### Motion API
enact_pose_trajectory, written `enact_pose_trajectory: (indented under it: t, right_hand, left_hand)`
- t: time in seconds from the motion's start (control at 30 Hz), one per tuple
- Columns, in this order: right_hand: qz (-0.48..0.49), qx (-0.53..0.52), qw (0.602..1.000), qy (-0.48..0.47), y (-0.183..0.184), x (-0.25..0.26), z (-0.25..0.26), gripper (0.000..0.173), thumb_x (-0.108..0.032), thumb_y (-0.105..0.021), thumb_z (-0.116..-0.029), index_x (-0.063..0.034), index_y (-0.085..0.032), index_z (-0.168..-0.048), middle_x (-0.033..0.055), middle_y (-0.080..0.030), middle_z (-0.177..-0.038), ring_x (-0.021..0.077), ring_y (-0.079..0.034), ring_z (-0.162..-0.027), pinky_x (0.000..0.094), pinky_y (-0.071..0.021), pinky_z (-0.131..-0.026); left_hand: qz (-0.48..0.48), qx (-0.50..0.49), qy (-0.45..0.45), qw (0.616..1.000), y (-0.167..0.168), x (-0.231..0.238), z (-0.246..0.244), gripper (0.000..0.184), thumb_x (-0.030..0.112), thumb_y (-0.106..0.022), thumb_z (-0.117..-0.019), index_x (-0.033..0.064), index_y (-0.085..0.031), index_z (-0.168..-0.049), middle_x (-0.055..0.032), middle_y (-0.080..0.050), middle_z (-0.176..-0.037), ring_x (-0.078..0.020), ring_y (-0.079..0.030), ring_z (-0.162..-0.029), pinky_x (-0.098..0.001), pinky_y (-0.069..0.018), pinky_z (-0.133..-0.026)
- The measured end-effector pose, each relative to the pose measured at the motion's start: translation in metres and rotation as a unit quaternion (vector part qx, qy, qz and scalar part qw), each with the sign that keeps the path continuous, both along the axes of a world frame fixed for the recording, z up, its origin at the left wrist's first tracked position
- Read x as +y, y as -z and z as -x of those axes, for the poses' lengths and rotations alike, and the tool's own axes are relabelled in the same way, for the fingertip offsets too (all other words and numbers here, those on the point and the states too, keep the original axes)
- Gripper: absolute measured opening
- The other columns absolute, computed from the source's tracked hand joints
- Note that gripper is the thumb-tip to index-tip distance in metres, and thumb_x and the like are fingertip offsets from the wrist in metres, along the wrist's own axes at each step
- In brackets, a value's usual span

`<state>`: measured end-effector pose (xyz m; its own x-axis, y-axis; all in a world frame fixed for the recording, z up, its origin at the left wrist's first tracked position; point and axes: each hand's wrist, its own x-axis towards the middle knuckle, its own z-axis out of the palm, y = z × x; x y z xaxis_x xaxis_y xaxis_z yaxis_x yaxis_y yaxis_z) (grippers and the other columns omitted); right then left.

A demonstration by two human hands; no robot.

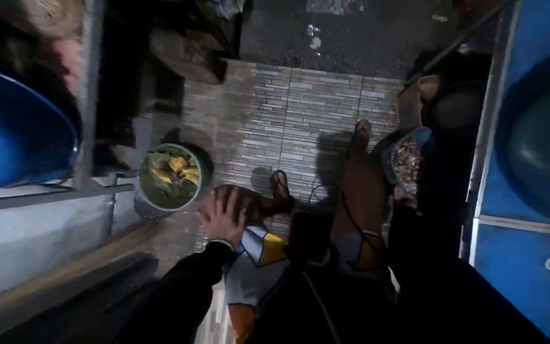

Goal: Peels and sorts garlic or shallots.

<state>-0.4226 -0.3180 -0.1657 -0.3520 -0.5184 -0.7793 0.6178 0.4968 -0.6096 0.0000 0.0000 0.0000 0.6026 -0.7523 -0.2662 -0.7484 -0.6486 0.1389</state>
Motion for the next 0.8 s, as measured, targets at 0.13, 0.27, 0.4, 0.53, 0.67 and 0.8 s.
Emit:
enact_pose_trajectory:
  t: [0.13,0.27,0.4,0.53,0.67,0.8]
  right_hand:
    - [0.050,0.088,0.988,-0.120,-0.112,0.026,-0.060,0.050,-0.019,-0.017,-0.1143,0.0055,-0.013,-0.158,0.0309,-0.026,-0.160,0.0370,-0.044,-0.141,0.0416,-0.0457,-0.111]
    - [0.098,0.028,0.992,-0.075,-0.059,-0.001,-0.059,0.046,-0.026,-0.028,-0.1130,0.0026,-0.029,-0.149,0.0279,-0.046,-0.141,0.0324,-0.058,-0.120,0.0441,-0.0529,-0.098]
    - [0.007,-0.034,0.994,-0.103,-0.063,-0.040,-0.079,0.039,-0.018,-0.032,-0.1112,-0.0020,-0.033,-0.146,0.0228,-0.052,-0.129,0.0291,-0.062,-0.107,0.0423,-0.0555,-0.090]
    - [0.007,-0.065,0.986,-0.153,-0.094,-0.050,-0.107,0.041,-0.019,-0.034,-0.1117,-0.0013,-0.035,-0.149,0.0251,-0.051,-0.142,0.0332,-0.061,-0.119,0.0451,-0.0545,-0.097]
    - [0.029,-0.088,0.975,-0.201,-0.119,-0.059,-0.124,0.035,-0.010,-0.044,-0.1042,-0.0027,-0.041,-0.139,0.0219,-0.057,-0.122,0.0307,-0.066,-0.098,0.0445,-0.0588,-0.082]
    - [0.047,-0.115,0.963,-0.238,-0.161,-0.056,-0.132,0.037,-0.010,-0.047,-0.1025,-0.0025,-0.042,-0.138,0.0213,-0.058,-0.119,0.0299,-0.066,-0.094,0.0438,-0.0585,-0.079]
  left_hand:
    - [-0.007,0.010,-0.007,1.000,-0.004,-0.001,0.003,0.060,0.040,-0.050,-0.0987,0.0213,-0.045,-0.156,-0.0187,-0.035,-0.163,-0.0505,-0.020,-0.152,-0.0836,-0.0110,-0.109]
    - [-0.006,0.002,-0.007,1.000,-0.004,-0.001,0.003,0.062,0.045,-0.047,-0.0982,0.0230,-0.044,-0.156,-0.0184,-0.035,-0.163,-0.0509,-0.021,-0.151,-0.0827,-0.0111,-0.110]
    - [-0.005,-0.001,-0.010,1.000,-0.005,-0.005,0.005,0.061,0.044,-0.050,-0.0995,0.0233,-0.044,-0.157,-0.0174,-0.036,-0.163,-0.0487,-0.022,-0.152,-0.0812,-0.0116,-0.111]
    - [-0.014,0.010,-0.015,1.000,-0.006,-0.010,0.007,0.063,0.043,-0.053,-0.0990,0.0238,-0.042,-0.158,-0.0161,-0.034,-0.164,-0.0475,-0.019,-0.153,-0.0801,-0.0101,-0.113]
    - [-0.013,0.003,-0.012,1.000,-0.003,-0.014,0.009,0.064,0.044,-0.054,-0.0988,0.0250,-0.040,-0.159,-0.0167,-0.034,-0.164,-0.0468,-0.019,-0.153,-0.0802,-0.0098,-0.112]
    - [0.016,-0.010,0.002,1.000,0.003,-0.016,0.011,0.062,0.044,-0.054,-0.0988,0.0240,-0.043,-0.157,-0.0169,-0.036,-0.163,-0.0470,-0.021,-0.153,-0.0806,-0.0111,-0.112]
